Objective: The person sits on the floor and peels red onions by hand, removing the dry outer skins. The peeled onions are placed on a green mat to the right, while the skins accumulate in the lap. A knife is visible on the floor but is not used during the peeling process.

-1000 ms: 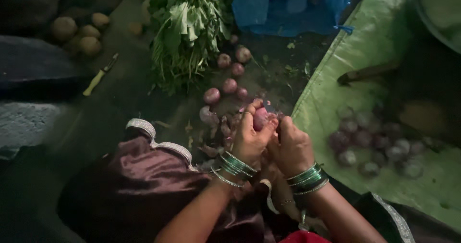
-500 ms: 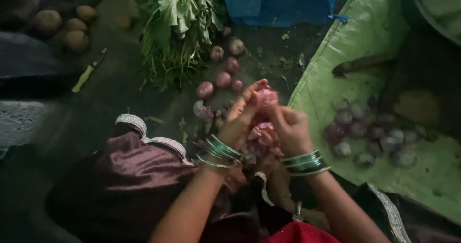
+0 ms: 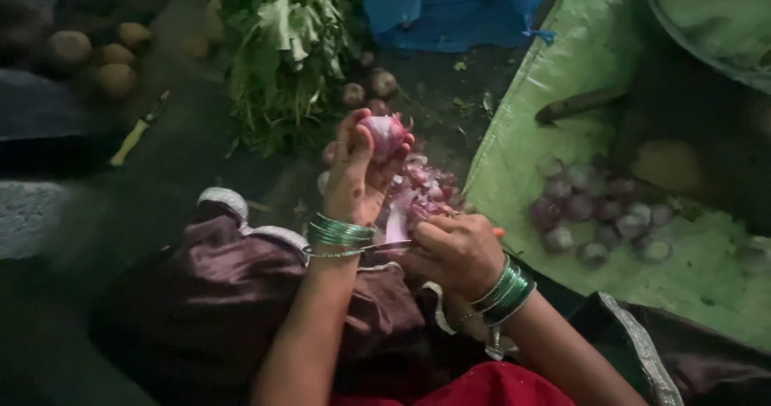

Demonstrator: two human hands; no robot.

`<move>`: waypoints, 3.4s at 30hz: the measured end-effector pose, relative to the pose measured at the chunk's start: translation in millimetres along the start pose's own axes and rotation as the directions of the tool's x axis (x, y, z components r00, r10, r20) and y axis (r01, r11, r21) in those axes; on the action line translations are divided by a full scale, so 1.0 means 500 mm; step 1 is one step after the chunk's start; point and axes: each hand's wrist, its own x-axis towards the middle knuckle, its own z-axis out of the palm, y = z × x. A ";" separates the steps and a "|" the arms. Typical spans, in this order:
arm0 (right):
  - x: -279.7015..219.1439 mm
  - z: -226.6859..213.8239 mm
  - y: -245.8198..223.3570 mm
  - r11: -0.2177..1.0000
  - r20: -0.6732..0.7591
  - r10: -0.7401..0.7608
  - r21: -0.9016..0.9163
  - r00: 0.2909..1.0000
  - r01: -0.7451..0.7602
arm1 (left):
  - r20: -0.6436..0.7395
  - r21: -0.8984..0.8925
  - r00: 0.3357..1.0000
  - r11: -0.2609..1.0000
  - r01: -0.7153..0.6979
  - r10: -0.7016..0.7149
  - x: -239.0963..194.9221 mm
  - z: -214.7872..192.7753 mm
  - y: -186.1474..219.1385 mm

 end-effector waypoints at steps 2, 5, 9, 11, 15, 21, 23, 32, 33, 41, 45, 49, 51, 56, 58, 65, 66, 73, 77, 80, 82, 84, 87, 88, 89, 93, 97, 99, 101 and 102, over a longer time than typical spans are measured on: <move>0.008 0.010 -0.006 0.999 0.017 0.026 0.027 1.000 -0.027 | -0.023 0.042 0.999 0.999 -0.023 0.024 -0.004 -0.018 0.017; 0.027 0.029 -0.002 0.928 0.039 0.293 0.227 0.955 -0.294 | -0.004 0.118 1.000 0.993 -0.019 0.020 -0.015 -0.037 0.013; 0.039 0.006 0.023 0.835 0.022 0.481 0.292 0.876 -0.466 | 0.187 0.149 0.980 0.984 -0.097 0.068 -0.045 -0.039 0.002; 0.047 0.000 0.037 0.701 0.070 0.643 0.346 0.762 -0.623 | 0.247 0.215 0.966 0.967 -0.136 0.081 -0.053 -0.026 0.004; 0.049 -0.001 0.058 0.720 0.065 0.617 0.355 0.785 -0.596 | 0.292 0.316 0.955 0.936 -0.154 0.058 -0.060 0.000 0.001; 0.033 0.005 0.045 0.766 -0.031 0.599 0.311 0.800 -0.562 | 0.221 0.376 0.975 0.920 -0.113 0.030 -0.074 -0.005 -0.028; 0.032 0.001 0.040 0.840 -0.131 0.524 0.245 0.842 -0.485 | 0.196 0.298 0.981 0.953 -0.052 -0.008 -0.072 -0.011 -0.038; 0.009 0.033 -0.032 0.993 0.038 0.061 0.100 0.997 -0.065 | 0.161 -0.073 0.984 0.993 0.092 -0.079 -0.048 -0.025 -0.031; 0.012 0.035 -0.026 0.977 0.021 0.142 0.158 0.990 -0.143 | 0.168 -0.049 0.984 0.996 0.077 -0.068 -0.050 -0.023 -0.020; 0.032 -0.019 0.047 0.750 -0.034 0.594 0.384 0.804 -0.538 | 0.318 0.103 0.947 0.995 0.009 -0.042 -0.072 0.013 -0.011; 0.023 -0.013 0.053 0.780 -0.049 0.588 0.298 0.807 -0.550 | 0.359 0.317 0.933 0.938 -0.139 0.017 -0.075 0.001 -0.024; 0.016 0.019 0.027 0.836 -0.098 0.513 0.283 0.853 -0.470 | 0.268 0.140 0.960 0.989 0.040 -0.077 -0.071 -0.010 -0.036; 0.015 0.022 0.019 0.871 -0.128 0.468 0.234 0.874 -0.432 | 0.273 0.118 0.960 0.993 0.025 -0.057 -0.069 -0.005 -0.034; 0.033 0.010 0.035 0.849 -0.198 0.506 0.286 0.839 -0.445 | 0.279 0.213 0.959 0.977 -0.014 -0.047 -0.073 0.010 -0.012; 0.029 -0.002 0.038 0.803 -0.126 0.562 0.322 0.818 -0.502 | 0.308 0.328 0.951 0.941 -0.077 -0.029 -0.076 0.013 -0.010; 0.019 -0.012 0.042 0.843 -0.151 0.464 0.379 0.873 -0.382 | 0.238 0.260 0.965 0.965 0.047 -0.111 -0.085 0.011 -0.019; 0.018 -0.007 0.041 0.858 -0.155 0.470 0.313 0.869 -0.408 | 0.236 0.181 0.964 0.980 0.081 -0.123 -0.087 0.013 -0.022; -0.009 0.046 -0.031 0.978 -0.058 0.203 0.064 0.977 -0.200 | 0.144 -0.018 0.977 0.987 0.160 -0.156 -0.079 0.008 -0.036; -0.008 0.040 -0.037 0.988 0.041 0.131 0.079 0.991 -0.134 | 0.101 -0.082 0.979 0.980 0.184 -0.175 -0.067 -0.004 -0.030; 0.001 0.023 -0.022 0.959 0.025 0.187 0.211 0.982 -0.188 | 0.156 -0.012 0.977 0.989 0.148 -0.144 -0.061 -0.019 -0.020; 0.007 0.011 -0.013 0.917 0.067 0.304 0.251 0.950 -0.311 | 0.209 0.039 0.971 0.993 0.108 -0.114 -0.061 -0.027 -0.016; 0.014 -0.002 0.003 0.860 0.075 0.406 0.304 0.911 -0.409 | 0.262 0.090 0.961 0.994 0.069 -0.091 -0.062 -0.030 -0.012; 0.020 -0.027 0.041 0.813 0.035 0.496 0.332 0.867 -0.479 | 0.239 0.229 0.968 0.973 0.025 -0.081 -0.063 -0.015 -0.013; 0.022 -0.034 0.054 0.830 0.018 0.494 0.289 0.869 -0.478 | 0.216 0.284 0.973 0.959 0.014 -0.078 -0.063 -0.007 -0.013; 0.020 -0.038 0.061 0.844 0.000 0.491 0.246 0.871 -0.476 | 0.244 0.357 0.966 0.934 -0.006 -0.087 -0.064 0.001 -0.013; 0.015 -0.032 0.067 0.814 0.045 0.545 0.213 0.837 -0.541 | 0.257 0.529 0.956 0.849 -0.018 -0.140 -0.078 0.021 -0.001; 0.003 -0.022 0.050 0.775 0.055 0.542 0.354 0.839 -0.524 | 0.236 0.604 0.964 0.796 -0.045 -0.124 -0.085 0.032 0.010; 0.004 -0.023 0.051 0.802 0.024 0.523 0.324 0.852 -0.502 | 0.253 0.587 0.962 0.806 -0.072 -0.098 -0.084 0.038 0.011; 0.004 -0.026 0.057 0.828 0.008 0.527 0.220 0.850 -0.515 | 0.270 0.578 0.959 0.812 -0.086 -0.091 -0.087 0.041 0.014; 0.003 -0.027 0.061 0.844 0.006 0.497 0.228 0.868 -0.485 | 0.280 0.577 0.956 0.812 -0.091 -0.091 -0.089 0.041 0.017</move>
